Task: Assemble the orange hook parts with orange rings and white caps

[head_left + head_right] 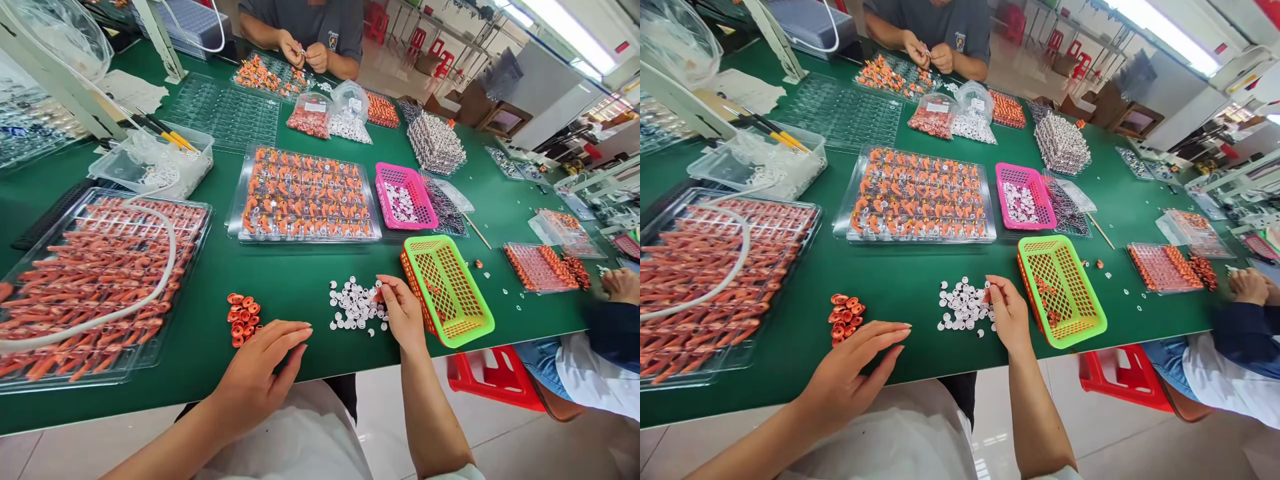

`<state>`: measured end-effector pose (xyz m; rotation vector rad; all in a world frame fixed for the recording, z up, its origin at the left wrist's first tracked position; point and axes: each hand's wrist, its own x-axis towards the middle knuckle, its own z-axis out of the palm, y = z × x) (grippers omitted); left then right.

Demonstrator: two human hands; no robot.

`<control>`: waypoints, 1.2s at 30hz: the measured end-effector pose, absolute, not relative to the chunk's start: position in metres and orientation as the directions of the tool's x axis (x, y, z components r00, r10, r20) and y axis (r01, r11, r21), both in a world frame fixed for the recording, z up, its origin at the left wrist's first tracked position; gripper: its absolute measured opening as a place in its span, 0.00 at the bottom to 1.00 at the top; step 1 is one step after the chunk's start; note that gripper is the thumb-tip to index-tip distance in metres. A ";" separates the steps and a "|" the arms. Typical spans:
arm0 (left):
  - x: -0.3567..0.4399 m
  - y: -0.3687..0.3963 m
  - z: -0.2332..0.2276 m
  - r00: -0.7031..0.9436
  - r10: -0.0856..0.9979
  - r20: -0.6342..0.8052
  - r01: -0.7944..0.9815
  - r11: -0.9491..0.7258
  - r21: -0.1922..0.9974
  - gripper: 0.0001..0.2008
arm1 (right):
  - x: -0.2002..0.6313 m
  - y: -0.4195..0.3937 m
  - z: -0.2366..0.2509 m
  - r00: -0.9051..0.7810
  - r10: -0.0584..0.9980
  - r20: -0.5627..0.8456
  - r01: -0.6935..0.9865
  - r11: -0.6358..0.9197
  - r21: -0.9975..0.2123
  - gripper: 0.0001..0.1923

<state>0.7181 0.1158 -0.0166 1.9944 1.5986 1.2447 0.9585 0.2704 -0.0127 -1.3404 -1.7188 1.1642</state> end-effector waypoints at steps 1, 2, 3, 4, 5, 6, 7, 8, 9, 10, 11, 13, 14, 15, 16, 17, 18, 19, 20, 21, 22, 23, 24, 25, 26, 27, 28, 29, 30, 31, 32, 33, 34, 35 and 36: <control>0.718 0.117 -0.017 0.007 0.899 0.438 0.643 -0.340 0.686 0.14 | 0.959 0.271 -0.013 -0.268 0.963 -0.028 0.384 0.080 -0.920 0.12; 0.719 0.118 -0.016 0.009 0.896 0.444 0.643 -0.345 0.684 0.14 | 0.959 0.271 -0.013 -0.281 0.959 -0.032 0.383 0.081 -0.920 0.11; 0.719 0.119 -0.016 0.010 0.894 0.448 0.643 -0.349 0.682 0.14 | 0.959 0.271 -0.013 -0.294 0.955 -0.033 0.376 0.084 -0.923 0.10; 0.719 0.119 -0.015 0.012 0.892 0.452 0.642 -0.353 0.680 0.14 | 0.958 0.272 -0.012 -0.309 0.951 -0.032 0.366 0.088 -0.927 0.09; 0.719 0.120 -0.014 0.013 0.891 0.454 0.642 -0.355 0.679 0.13 | 0.958 0.272 -0.010 -0.323 0.946 -0.028 0.349 0.092 -0.933 0.07; 0.719 0.121 -0.013 0.013 0.890 0.455 0.643 -0.356 0.678 0.13 | 0.957 0.273 -0.009 -0.333 0.943 -0.023 0.326 0.092 -0.941 0.06; 0.719 0.121 -0.011 0.012 0.890 0.456 0.643 -0.356 0.678 0.13 | 0.956 0.274 -0.008 -0.338 0.941 -0.019 0.296 0.087 -0.951 0.06; 0.719 0.122 -0.010 0.011 0.890 0.455 0.644 -0.355 0.677 0.13 | 0.955 0.276 -0.007 -0.336 0.942 -0.019 0.261 0.074 -0.962 0.06; 0.719 0.122 -0.009 0.011 0.890 0.457 0.645 -0.355 0.677 0.13 | 0.955 0.277 -0.006 -0.327 0.945 -0.023 0.223 0.054 -0.973 0.06; 0.719 0.122 -0.009 0.011 0.888 0.460 0.644 -0.358 0.676 0.12 | 0.955 0.278 -0.006 -0.314 0.949 -0.034 0.182 0.025 -0.983 0.07; 0.719 0.123 -0.009 0.012 0.887 0.462 0.641 -0.362 0.677 0.13 | 0.954 0.280 -0.006 -0.300 0.953 -0.051 0.141 -0.009 -0.990 0.07; 0.719 0.123 -0.009 0.015 0.886 0.463 0.633 -0.367 0.682 0.13 | 0.954 0.281 -0.006 -0.278 0.956 -0.096 0.058 -0.083 -0.995 0.09; 0.719 0.123 -0.009 0.017 0.886 0.462 0.628 -0.369 0.685 0.12 | 0.953 0.282 -0.006 -0.274 0.954 -0.121 0.021 -0.119 -0.993 0.10; 0.719 0.123 -0.010 0.017 0.888 0.460 0.624 -0.369 0.688 0.12 | 0.953 0.282 -0.006 -0.274 0.950 -0.147 -0.008 -0.155 -0.988 0.11; 0.720 0.122 -0.011 0.018 0.889 0.458 0.620 -0.370 0.692 0.12 | 0.952 0.283 -0.006 -0.277 0.945 -0.172 -0.031 -0.187 -0.982 0.12; 0.720 0.122 -0.011 0.019 0.889 0.458 0.615 -0.372 0.696 0.13 | 0.951 0.283 -0.006 -0.280 0.940 -0.195 -0.048 -0.217 -0.975 0.13; 0.719 0.121 -0.011 0.019 0.888 0.459 0.610 -0.374 0.699 0.13 | 0.950 0.283 -0.005 -0.280 0.936 -0.215 -0.062 -0.242 -0.968 0.13; 0.719 0.121 -0.011 0.019 0.888 0.459 0.606 -0.376 0.701 0.13 | 0.949 0.284 -0.005 -0.276 0.933 -0.231 -0.075 -0.261 -0.962 0.13; 0.719 0.120 -0.011 0.019 0.888 0.460 0.602 -0.377 0.703 0.13 | 0.947 0.284 -0.005 -0.265 0.933 -0.242 -0.088 -0.274 -0.958 0.14; 0.718 0.120 -0.011 0.018 0.887 0.461 0.600 -0.379 0.705 0.13 | 0.946 0.285 -0.005 -0.251 0.936 -0.247 -0.101 -0.279 -0.955 0.14; 0.718 0.119 -0.010 0.017 0.886 0.463 0.598 -0.380 0.705 0.13 | 0.945 0.285 -0.004 -0.233 0.940 -0.248 -0.113 -0.279 -0.953 0.14; 0.717 0.119 -0.010 0.015 0.887 0.462 0.599 -0.378 0.706 0.13 | 0.943 0.285 -0.004 -0.217 0.945 -0.246 -0.122 -0.276 -0.953 0.14; 0.717 0.119 -0.010 0.013 0.887 0.462 0.601 -0.376 0.706 0.13 | 0.942 0.285 -0.004 -0.203 0.949 -0.241 -0.127 -0.270 -0.955 0.14; 0.717 0.119 -0.009 0.010 0.887 0.462 0.604 -0.373 0.704 0.13 | 0.941 0.285 -0.004 -0.194 0.953 -0.234 -0.128 -0.261 -0.957 0.13; 0.716 0.119 -0.009 0.007 0.887 0.462 0.608 -0.370 0.702 0.13 | 0.940 0.285 -0.004 -0.191 0.956 -0.223 -0.124 -0.249 -0.960 0.13; 0.716 0.119 -0.009 0.003 0.886 0.463 0.612 -0.367 0.700 0.13 | 0.939 0.283 -0.003 -0.194 0.958 -0.212 -0.118 -0.237 -0.964 0.13; 0.716 0.119 -0.009 -0.001 0.886 0.464 0.615 -0.365 0.699 0.13 | 0.938 0.282 -0.003 -0.203 0.959 -0.200 -0.110 -0.225 -0.968 0.13; 0.715 0.119 -0.009 -0.003 0.885 0.466 0.617 -0.365 0.697 0.12 | 0.937 0.280 -0.003 -0.217 0.958 -0.189 -0.102 -0.215 -0.971 0.14; 0.715 0.118 -0.010 -0.003 0.884 0.467 0.617 -0.366 0.697 0.12 | 0.936 0.279 -0.002 -0.237 0.955 -0.179 -0.096 -0.207 -0.974 0.15; 0.715 0.118 -0.010 -0.004 0.884 0.467 0.617 -0.365 0.697 0.12 | 0.935 0.277 -0.002 -0.260 0.951 -0.170 -0.098 -0.201 -0.975 0.17; 0.715 0.117 -0.010 -0.005 0.884 0.467 0.619 -0.364 0.696 0.12 | 0.934 0.276 -0.001 -0.279 0.946 -0.164 -0.108 -0.200 -0.974 0.18; 0.715 0.116 -0.010 -0.008 0.884 0.467 0.621 -0.362 0.695 0.12 | 0.934 0.275 -0.001 -0.293 0.942 -0.161 -0.128 -0.206 -0.970 0.20; 0.714 0.116 -0.009 -0.009 0.885 0.466 0.625 -0.359 0.694 0.12 | 0.933 0.275 0.000 -0.305 0.938 -0.164 -0.159 -0.220 -0.963 0.21; 0.714 0.115 -0.009 -0.012 0.885 0.465 0.629 -0.355 0.692 0.12 | 0.933 0.275 0.001 -0.317 0.933 -0.168 -0.199 -0.239 -0.950 0.23; 0.714 0.114 -0.009 -0.015 0.885 0.466 0.634 -0.352 0.689 0.12 | 0.934 0.274 0.002 -0.330 0.928 -0.172 -0.245 -0.260 -0.934 0.24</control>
